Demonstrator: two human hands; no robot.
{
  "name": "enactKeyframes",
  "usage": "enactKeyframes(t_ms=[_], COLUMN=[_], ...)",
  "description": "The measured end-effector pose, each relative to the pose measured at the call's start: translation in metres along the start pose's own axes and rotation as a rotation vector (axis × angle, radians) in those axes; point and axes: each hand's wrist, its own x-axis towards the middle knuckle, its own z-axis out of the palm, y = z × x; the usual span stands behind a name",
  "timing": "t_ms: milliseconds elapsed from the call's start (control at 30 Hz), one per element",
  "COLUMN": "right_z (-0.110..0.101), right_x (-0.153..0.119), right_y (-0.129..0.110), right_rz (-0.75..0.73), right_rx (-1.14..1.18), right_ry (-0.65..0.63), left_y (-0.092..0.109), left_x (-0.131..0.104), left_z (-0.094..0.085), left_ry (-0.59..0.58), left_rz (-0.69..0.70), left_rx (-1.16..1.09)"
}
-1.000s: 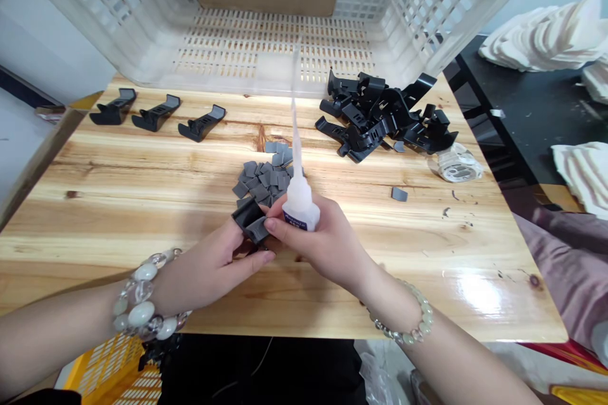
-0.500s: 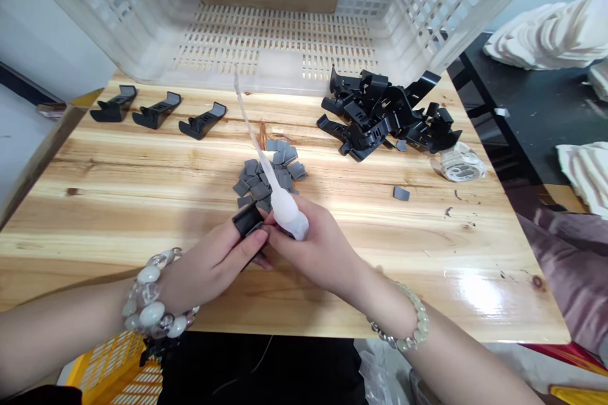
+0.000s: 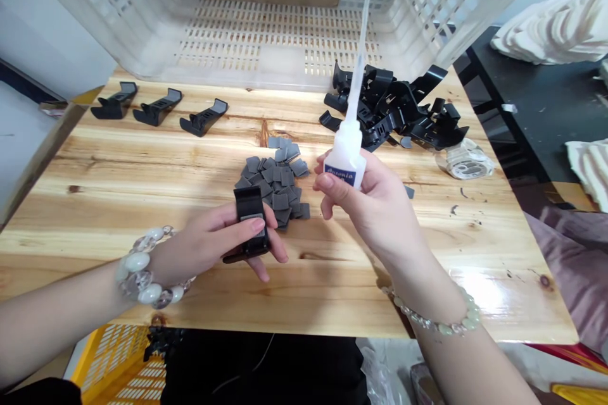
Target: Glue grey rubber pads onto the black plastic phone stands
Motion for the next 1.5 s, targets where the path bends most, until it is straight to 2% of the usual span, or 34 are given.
enactKeyframes(t_ms=[133, 267, 500, 667, 900, 1167, 1300, 1500], right_z=[-0.004, -0.008, -0.022, -0.029, -0.020, -0.011, -0.011, -0.002], right_x=[0.003, 0.003, 0.012, 0.014, 0.011, 0.003, 0.003, 0.002], right_y=[-0.003, -0.006, -0.013, -0.016, -0.015, -0.014, -0.012, -0.009], right_rz=[-0.007, -0.083, -0.161, -0.156, -0.309, -0.272, -0.278, -0.327], right_rx=[-0.053, -0.057, 0.157, 0.187, 0.137, 0.100, 0.108, 0.095], right_ry=[0.020, 0.034, 0.110, 0.215, 0.253, 0.337, 0.337, 0.320], left_y=[0.000, 0.003, 0.002, -0.001, -0.004, -0.004, -0.005, -0.003], left_x=[0.001, 0.002, 0.004, 0.005, 0.006, 0.005, 0.005, 0.006], left_z=[-0.002, -0.004, -0.008, -0.012, -0.015, -0.016, -0.018, -0.018], left_ry=[-0.011, -0.018, -0.103, -0.194, -0.235, -0.271, -0.332, -0.325], left_rz=[-0.014, -0.037, -0.132, -0.214, -0.294, -0.354, -0.386, -0.399], left_rx=[-0.087, -0.134, -0.106, -0.109, -0.072, -0.099, -0.091, -0.037])
